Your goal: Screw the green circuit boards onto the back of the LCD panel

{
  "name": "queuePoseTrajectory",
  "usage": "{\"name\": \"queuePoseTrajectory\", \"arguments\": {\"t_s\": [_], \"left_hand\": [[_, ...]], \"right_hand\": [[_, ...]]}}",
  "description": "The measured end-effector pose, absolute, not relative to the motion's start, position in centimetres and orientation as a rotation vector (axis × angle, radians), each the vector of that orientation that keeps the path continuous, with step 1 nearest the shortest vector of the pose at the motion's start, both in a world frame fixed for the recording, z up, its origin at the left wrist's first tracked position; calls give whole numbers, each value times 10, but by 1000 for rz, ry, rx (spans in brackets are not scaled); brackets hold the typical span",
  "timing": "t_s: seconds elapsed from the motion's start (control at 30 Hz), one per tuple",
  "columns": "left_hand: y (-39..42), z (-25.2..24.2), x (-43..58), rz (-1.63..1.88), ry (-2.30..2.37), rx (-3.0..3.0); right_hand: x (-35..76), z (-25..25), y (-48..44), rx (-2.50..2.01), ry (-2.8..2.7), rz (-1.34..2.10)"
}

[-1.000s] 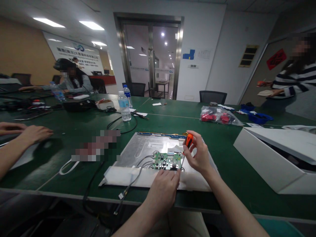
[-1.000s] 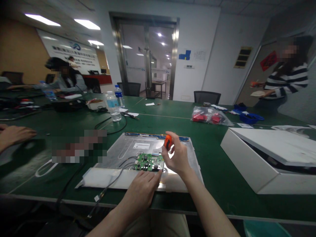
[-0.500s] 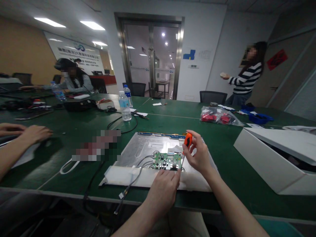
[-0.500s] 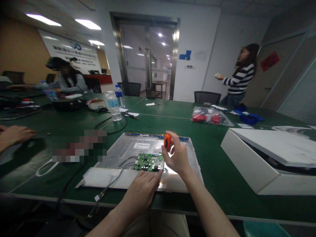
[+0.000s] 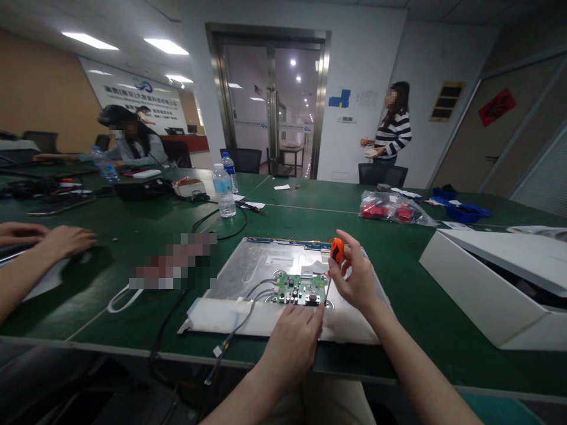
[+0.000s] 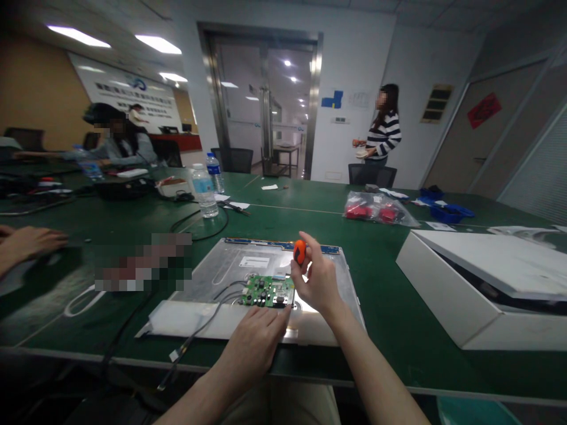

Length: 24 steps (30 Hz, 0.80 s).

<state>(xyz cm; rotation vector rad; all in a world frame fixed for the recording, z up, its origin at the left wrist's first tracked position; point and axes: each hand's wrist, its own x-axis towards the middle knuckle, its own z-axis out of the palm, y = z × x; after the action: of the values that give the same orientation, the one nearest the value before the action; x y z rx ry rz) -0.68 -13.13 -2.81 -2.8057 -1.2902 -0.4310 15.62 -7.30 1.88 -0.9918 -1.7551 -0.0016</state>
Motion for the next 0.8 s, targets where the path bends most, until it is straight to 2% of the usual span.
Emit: {"name": "queuePoseTrajectory", "arguments": {"t_s": [0.37,0.8], "left_hand": [[-130,-30,-8,-445,-1296,-2808],[-130,-31,-8,-452,-1290,-2807]], "right_hand": [[156,20,-71,-1004,-1781,-82],[155,19,-73,-958,-1754,-4]]}}
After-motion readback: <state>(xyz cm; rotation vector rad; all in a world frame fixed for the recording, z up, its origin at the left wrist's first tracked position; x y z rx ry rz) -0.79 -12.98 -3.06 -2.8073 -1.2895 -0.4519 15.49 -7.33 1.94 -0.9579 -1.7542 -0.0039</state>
